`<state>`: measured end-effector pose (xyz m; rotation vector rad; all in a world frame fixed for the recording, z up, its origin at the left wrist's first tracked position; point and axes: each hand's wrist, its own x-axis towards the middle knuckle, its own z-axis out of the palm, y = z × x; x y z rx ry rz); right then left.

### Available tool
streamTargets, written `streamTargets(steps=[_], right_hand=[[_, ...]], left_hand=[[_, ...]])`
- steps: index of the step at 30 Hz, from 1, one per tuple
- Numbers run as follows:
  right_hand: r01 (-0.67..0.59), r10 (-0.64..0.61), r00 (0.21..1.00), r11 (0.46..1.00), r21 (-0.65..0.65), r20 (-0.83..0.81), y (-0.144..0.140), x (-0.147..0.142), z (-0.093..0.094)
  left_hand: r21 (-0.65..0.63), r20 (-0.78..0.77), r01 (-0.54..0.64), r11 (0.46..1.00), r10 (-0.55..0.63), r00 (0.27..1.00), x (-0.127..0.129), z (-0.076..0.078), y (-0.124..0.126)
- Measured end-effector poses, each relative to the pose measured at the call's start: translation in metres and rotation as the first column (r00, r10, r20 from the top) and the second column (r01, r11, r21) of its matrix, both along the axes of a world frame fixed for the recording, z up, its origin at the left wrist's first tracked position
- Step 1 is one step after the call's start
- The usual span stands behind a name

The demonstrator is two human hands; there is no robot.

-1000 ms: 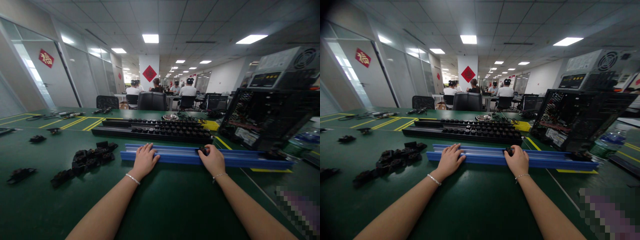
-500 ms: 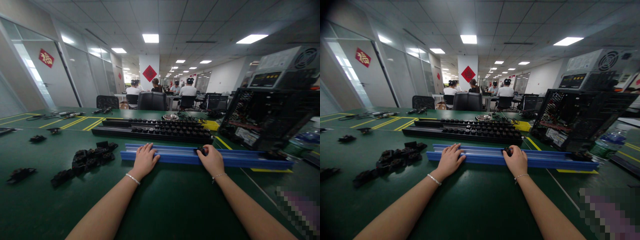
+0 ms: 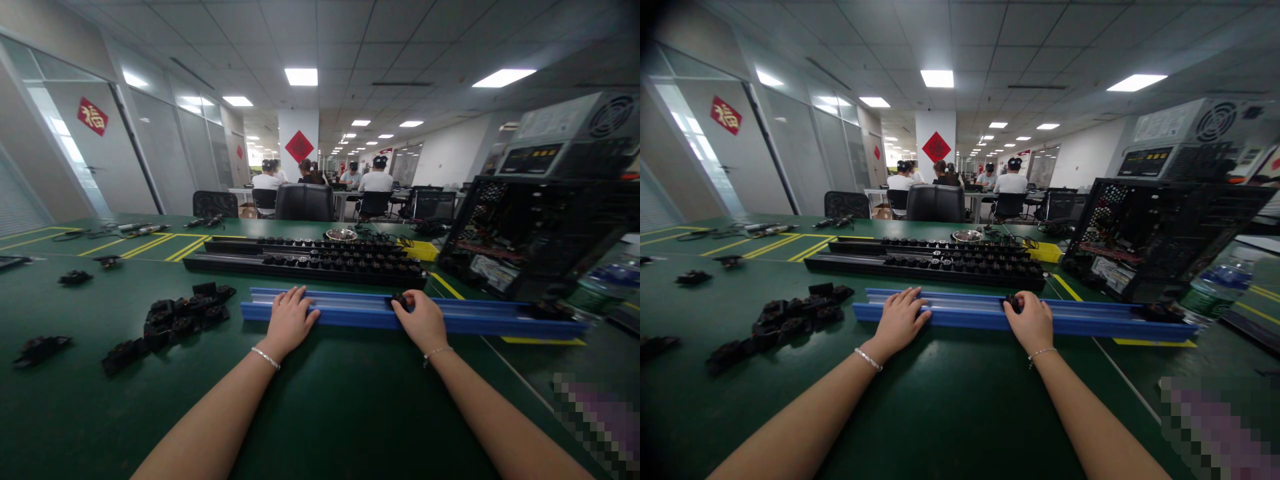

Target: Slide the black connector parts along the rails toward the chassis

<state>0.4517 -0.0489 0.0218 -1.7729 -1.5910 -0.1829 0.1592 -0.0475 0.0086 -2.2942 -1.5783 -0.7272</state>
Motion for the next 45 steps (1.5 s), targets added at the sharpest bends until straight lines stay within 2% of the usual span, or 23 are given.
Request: streamTargets(steps=[24,34,45], right_hand=[[-0.109,0.109,0.994,0.994,0.004,-0.024,-0.002,-0.010,-0.001],[-0.139,0.134,0.989,0.986,-0.094,-0.059,-0.005,-0.016,0.003],[-0.204,0.203,0.979,0.974,-0.102,-0.024,-0.006,-0.022,0.003]], left_hand=[[0.000,0.009,-0.002,1.000,0.002,1.000,0.000,0.001,-0.001],[0.002,0.002,0.005,1.000,-0.005,1.000,-0.001,0.000,0.000],[0.008,-0.001,0.009,1.000,-0.009,1.000,-0.001,-0.001,0.000]])
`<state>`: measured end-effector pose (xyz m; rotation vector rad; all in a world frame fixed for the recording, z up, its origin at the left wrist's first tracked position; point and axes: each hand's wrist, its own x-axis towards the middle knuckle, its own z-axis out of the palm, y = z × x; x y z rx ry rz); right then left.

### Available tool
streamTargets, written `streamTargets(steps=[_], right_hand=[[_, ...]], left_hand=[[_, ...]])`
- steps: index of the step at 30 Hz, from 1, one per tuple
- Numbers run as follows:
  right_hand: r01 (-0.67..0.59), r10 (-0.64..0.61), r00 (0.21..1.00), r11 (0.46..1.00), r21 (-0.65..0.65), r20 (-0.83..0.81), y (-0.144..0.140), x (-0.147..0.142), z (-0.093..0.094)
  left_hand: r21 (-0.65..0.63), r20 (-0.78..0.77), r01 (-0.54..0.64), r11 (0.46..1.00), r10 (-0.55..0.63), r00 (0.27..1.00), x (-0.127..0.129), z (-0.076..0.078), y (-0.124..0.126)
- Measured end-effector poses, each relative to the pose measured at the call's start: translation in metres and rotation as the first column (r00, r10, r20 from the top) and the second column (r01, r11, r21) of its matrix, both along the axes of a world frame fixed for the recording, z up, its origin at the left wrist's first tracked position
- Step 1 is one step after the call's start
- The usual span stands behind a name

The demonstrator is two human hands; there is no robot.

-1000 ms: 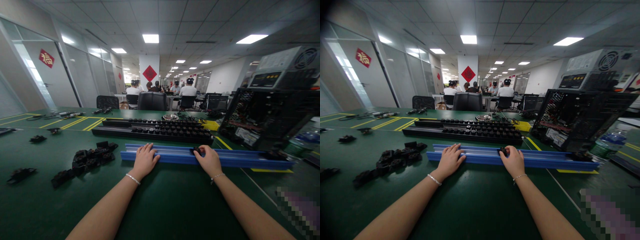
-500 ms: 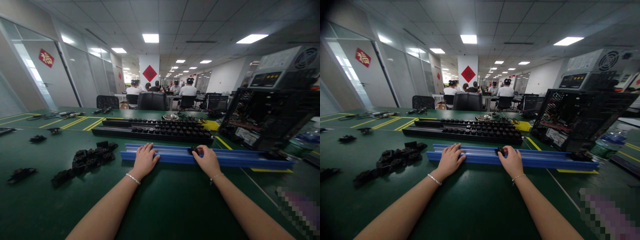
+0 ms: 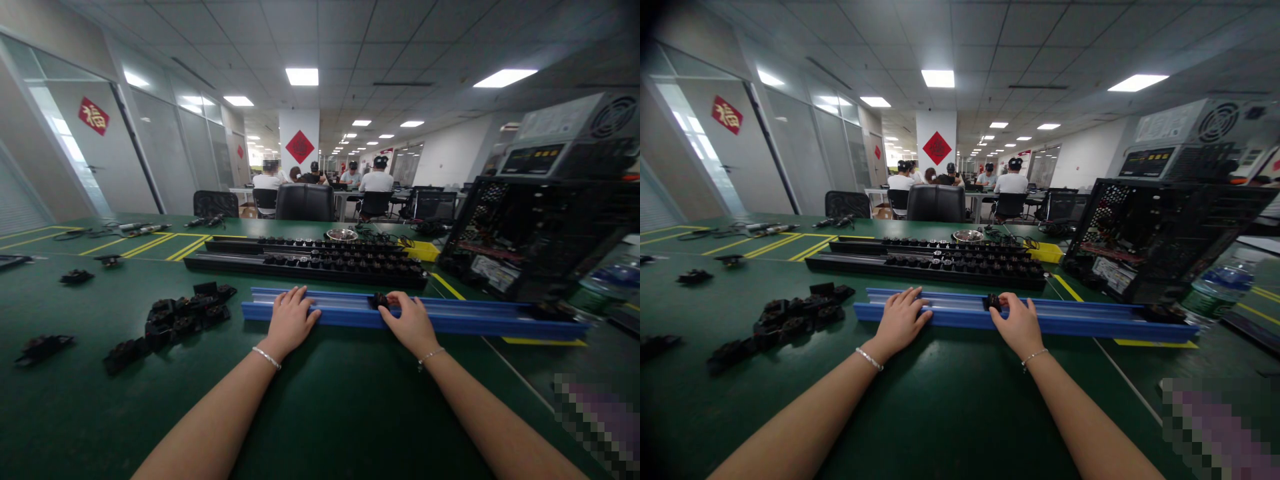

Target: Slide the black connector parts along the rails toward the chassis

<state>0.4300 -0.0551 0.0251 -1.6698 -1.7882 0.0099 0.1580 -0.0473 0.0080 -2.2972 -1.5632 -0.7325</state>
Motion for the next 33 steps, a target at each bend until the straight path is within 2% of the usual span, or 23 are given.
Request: streamTargets(steps=[12,24,33], right_hand=[[-0.124,0.123,0.988,0.992,0.006,0.098,-0.003,-0.008,-0.003],[-0.152,0.162,0.980,0.984,-0.091,0.112,-0.009,-0.015,0.004],[-0.185,0.200,0.963,0.978,-0.098,0.180,-0.010,-0.020,0.002]], left_hand=[[0.015,-0.017,-0.001,1.000,0.002,1.000,-0.001,-0.001,0.001],[-0.005,-0.014,-0.007,1.000,0.007,1.000,0.000,0.000,0.001],[0.002,-0.017,-0.001,1.000,0.001,1.000,0.000,-0.002,0.001]])
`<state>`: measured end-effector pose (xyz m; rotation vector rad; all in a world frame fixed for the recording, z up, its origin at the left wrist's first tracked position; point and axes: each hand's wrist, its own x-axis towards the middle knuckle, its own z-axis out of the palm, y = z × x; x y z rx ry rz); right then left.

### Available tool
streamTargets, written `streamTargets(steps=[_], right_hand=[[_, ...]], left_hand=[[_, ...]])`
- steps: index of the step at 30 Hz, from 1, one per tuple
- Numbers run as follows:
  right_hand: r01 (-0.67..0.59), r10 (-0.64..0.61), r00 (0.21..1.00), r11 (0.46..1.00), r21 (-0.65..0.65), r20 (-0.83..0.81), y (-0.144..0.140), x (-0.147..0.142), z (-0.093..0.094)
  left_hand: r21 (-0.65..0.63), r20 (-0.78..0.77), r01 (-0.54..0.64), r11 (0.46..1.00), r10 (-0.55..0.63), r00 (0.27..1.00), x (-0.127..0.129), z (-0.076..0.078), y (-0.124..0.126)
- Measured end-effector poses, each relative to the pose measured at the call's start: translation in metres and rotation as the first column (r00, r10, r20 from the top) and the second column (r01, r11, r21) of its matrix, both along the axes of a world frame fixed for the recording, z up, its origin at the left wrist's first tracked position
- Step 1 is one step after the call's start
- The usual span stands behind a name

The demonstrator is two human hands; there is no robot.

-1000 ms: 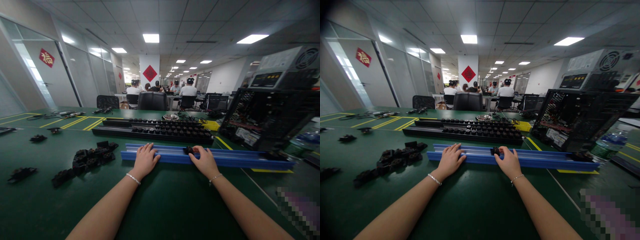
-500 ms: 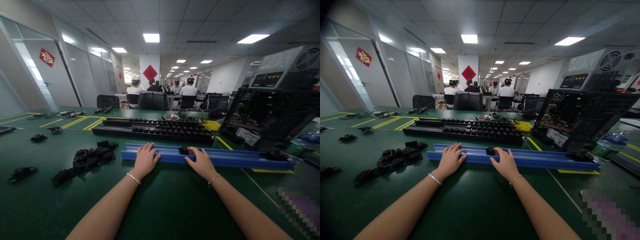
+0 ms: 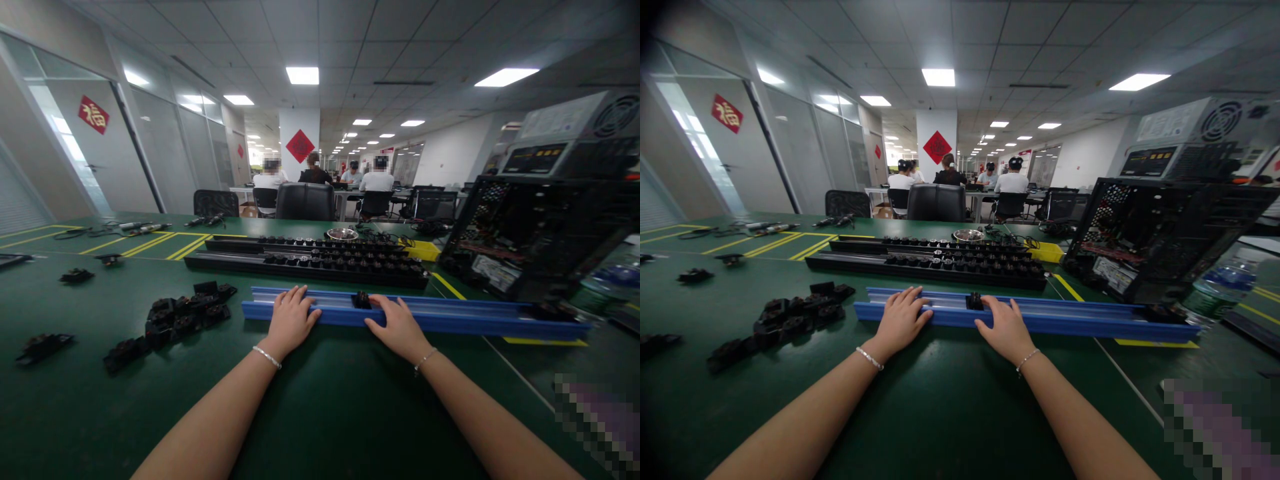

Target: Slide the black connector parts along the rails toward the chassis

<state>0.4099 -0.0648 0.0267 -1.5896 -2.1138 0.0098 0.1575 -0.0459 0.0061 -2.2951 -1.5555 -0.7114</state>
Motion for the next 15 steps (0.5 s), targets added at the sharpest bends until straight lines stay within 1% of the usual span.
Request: streamTargets(steps=[6,15], right_hand=[[-0.041,0.041,0.997,0.999,-0.003,0.061,0.000,-0.004,-0.004],[-0.081,0.090,0.988,0.994,-0.073,0.127,-0.004,-0.015,-0.003]], left_hand=[[0.015,-0.006,-0.003,1.000,0.003,1.000,0.000,0.000,-0.001],[0.028,-0.025,-0.022,0.999,0.022,0.999,0.002,0.000,-0.002]])
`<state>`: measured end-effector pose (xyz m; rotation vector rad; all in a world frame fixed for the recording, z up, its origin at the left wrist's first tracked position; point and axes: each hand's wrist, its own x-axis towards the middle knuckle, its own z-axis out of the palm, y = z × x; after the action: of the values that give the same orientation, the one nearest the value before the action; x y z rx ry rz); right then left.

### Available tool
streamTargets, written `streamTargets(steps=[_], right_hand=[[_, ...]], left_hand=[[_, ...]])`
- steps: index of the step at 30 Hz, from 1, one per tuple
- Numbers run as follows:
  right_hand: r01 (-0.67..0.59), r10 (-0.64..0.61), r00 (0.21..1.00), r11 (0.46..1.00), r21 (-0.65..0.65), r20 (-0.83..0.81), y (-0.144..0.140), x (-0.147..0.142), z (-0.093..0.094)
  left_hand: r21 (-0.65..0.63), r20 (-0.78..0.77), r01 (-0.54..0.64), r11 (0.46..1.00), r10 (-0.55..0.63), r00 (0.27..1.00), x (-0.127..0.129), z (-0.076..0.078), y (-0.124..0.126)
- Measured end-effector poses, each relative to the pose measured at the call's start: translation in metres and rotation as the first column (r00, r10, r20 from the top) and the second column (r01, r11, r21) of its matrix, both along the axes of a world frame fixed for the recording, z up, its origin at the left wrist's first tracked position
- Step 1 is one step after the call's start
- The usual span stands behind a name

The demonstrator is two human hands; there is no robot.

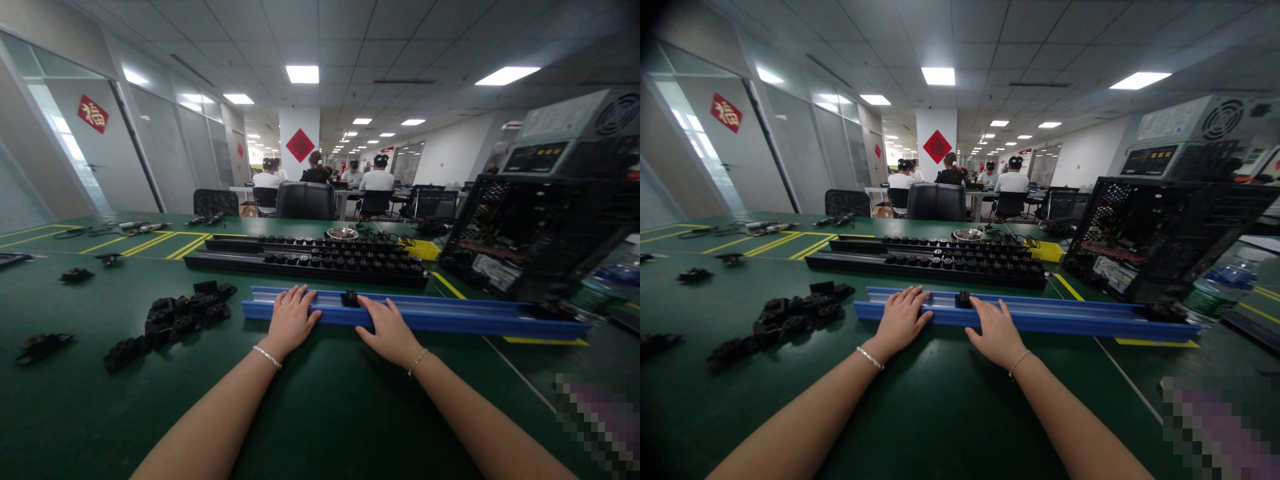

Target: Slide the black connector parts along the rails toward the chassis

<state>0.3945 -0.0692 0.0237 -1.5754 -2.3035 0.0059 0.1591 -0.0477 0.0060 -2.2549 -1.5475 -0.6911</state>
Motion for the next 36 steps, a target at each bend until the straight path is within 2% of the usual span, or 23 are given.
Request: streamTargets(steps=[15,26,36], right_hand=[[-0.035,0.034,0.999,0.997,0.063,0.007,0.000,-0.010,-0.007],[-0.099,0.097,0.995,0.989,0.112,0.024,0.002,-0.020,-0.012],[-0.100,0.096,0.994,0.991,0.088,0.044,0.006,-0.019,-0.011]], left_hand=[[-0.021,-0.011,-0.009,1.000,0.009,1.000,0.005,0.003,-0.005],[0.007,-0.071,0.112,0.994,-0.112,0.991,0.026,0.003,-0.013],[0.012,-0.082,0.095,0.995,-0.094,0.992,0.037,0.000,-0.016]])
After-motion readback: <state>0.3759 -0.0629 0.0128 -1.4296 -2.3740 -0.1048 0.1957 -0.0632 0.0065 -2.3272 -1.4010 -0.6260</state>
